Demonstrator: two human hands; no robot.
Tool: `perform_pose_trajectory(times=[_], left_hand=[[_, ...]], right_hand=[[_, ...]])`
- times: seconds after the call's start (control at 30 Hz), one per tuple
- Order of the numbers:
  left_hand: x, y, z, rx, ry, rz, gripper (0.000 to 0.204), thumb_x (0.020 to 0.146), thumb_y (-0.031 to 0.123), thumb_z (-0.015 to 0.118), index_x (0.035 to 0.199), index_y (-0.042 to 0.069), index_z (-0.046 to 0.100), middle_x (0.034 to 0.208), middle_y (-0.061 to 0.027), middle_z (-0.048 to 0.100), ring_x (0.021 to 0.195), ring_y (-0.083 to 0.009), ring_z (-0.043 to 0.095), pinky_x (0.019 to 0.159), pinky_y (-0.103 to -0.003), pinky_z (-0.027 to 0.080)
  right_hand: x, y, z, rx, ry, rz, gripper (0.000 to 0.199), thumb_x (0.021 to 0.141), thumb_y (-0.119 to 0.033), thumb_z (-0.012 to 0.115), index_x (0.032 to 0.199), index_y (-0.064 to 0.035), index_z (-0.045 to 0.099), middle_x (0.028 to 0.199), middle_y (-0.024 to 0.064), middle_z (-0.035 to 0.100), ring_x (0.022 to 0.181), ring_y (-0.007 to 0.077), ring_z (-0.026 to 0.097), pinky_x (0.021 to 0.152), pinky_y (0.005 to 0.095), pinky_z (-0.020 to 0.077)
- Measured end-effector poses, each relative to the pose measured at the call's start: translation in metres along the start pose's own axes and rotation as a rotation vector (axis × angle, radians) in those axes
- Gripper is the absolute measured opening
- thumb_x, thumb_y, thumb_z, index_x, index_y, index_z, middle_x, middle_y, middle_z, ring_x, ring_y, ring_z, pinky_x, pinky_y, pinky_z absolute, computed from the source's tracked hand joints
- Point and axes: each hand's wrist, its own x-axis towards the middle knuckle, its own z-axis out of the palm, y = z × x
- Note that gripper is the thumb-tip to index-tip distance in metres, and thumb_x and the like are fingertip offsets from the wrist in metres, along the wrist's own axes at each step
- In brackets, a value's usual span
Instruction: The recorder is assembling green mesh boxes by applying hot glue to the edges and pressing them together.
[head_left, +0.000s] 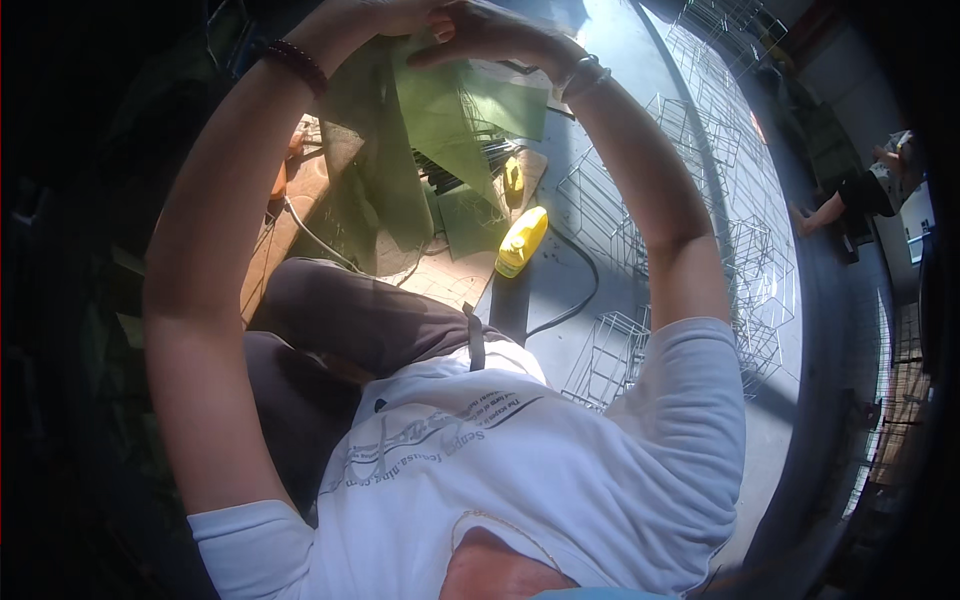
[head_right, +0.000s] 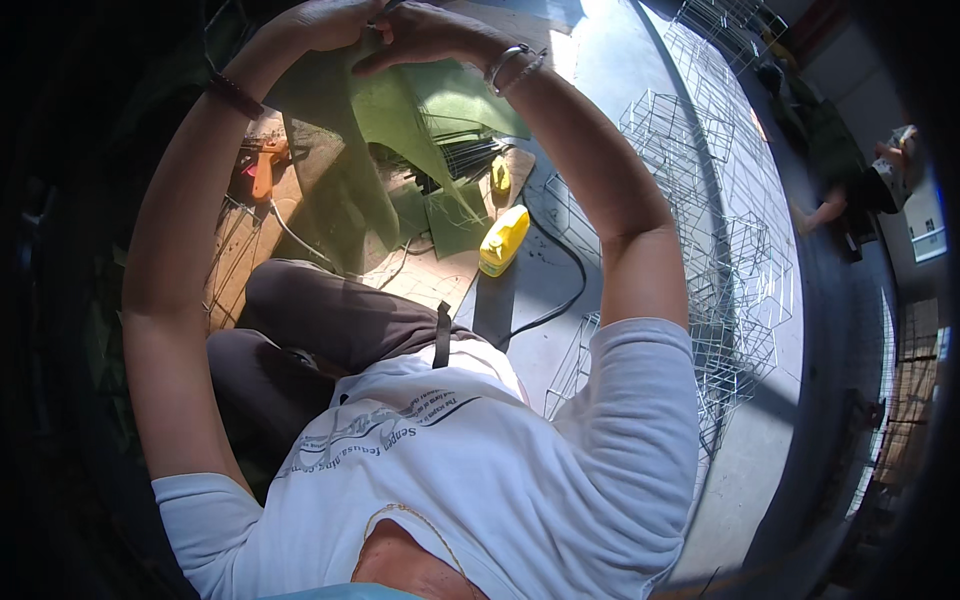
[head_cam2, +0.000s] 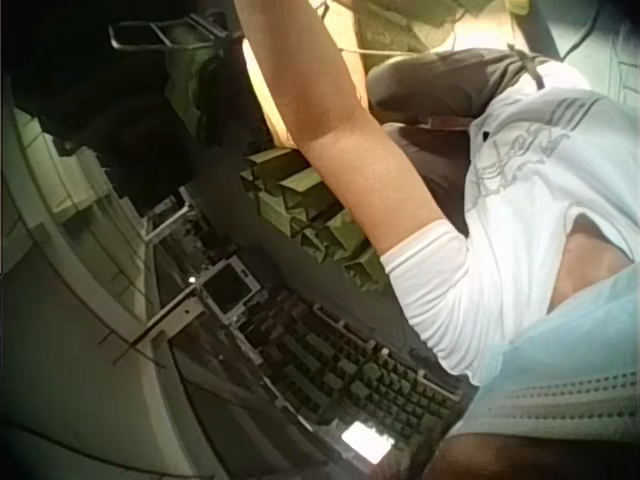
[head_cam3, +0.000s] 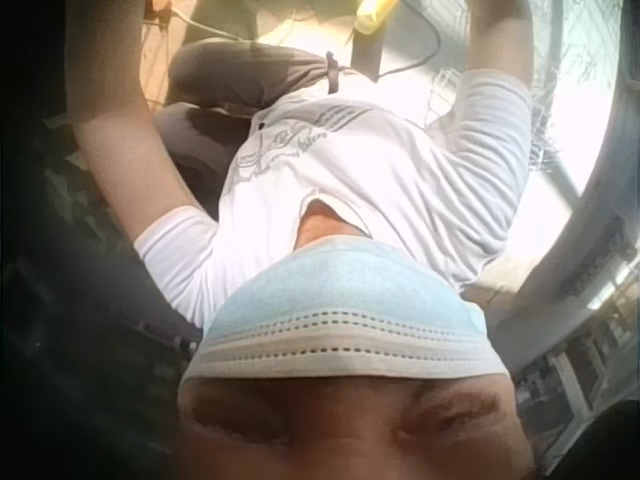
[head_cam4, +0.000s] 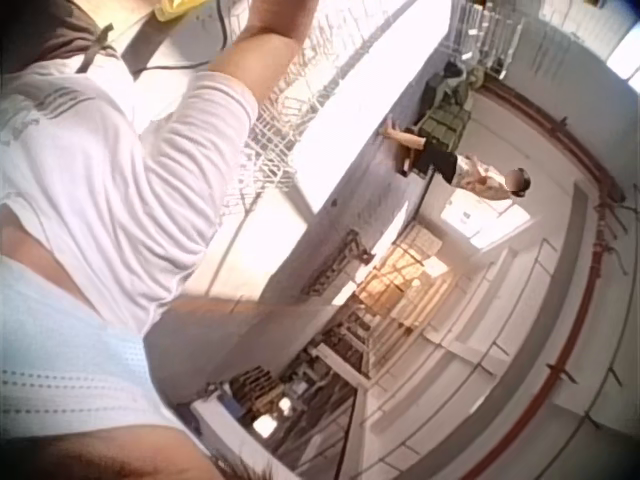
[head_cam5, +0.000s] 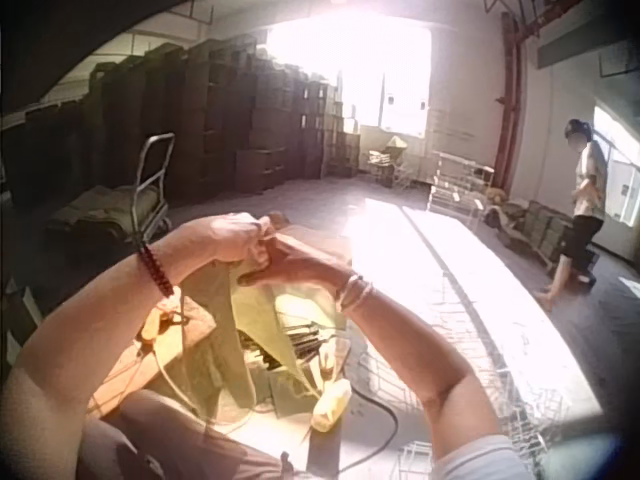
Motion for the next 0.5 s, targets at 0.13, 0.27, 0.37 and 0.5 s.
perform_pose_trajectory(times=[0.13,0.27,0.37,0.5], left_hand=[[-0.034,0.027,-0.014,0.463,-0.008,0.097,0.029,0.092,0.010,0.041,0.117,0.003,0.052,0.105,-0.0182,0.062,0.095,-0.0312,0.061,0.078,-0.036,0.049],[-0.043,-0.026,-0.018,0.496,0.116,0.144,0.039,0.085,0.005,0.048,0.124,0.002,0.048,0.105,-0.0204,0.062,0.095,-0.0300,0.062,0.077,-0.036,0.049],[-0.055,-0.038,-0.023,0.391,0.156,0.273,0.048,0.081,0.001,0.051,0.129,0.000,0.043,0.099,-0.0210,0.064,0.090,-0.0288,0.064,0.076,-0.036,0.050],[-0.070,-0.056,-0.034,0.268,0.207,0.439,0.053,0.076,-0.003,0.053,0.129,-0.002,0.043,0.086,-0.0205,0.066,0.081,-0.0281,0.066,0.074,-0.034,0.051]], right_hand=[[-0.009,0.044,0.025,-0.238,-0.189,0.237,0.035,0.073,-0.036,0.063,0.075,-0.0011,0.065,0.071,0.0154,0.061,0.071,0.0244,0.061,0.067,0.0366,0.0477],[-0.039,0.066,0.019,-0.348,-0.141,0.134,0.027,0.074,-0.027,0.060,0.068,-0.0004,0.062,0.063,0.0126,0.059,0.063,0.0200,0.060,0.061,0.0361,0.0472],[-0.067,0.070,-0.006,-0.236,-0.133,0.455,0.026,0.076,-0.022,0.058,0.064,-0.0001,0.061,0.059,0.0097,0.060,0.057,0.0165,0.059,0.057,0.0364,0.0466],[-0.082,0.057,-0.027,-0.263,-0.143,0.523,0.028,0.079,-0.032,0.062,0.078,-0.0052,0.070,0.074,0.0103,0.068,0.071,0.0179,0.066,0.069,0.0325,0.0522]])
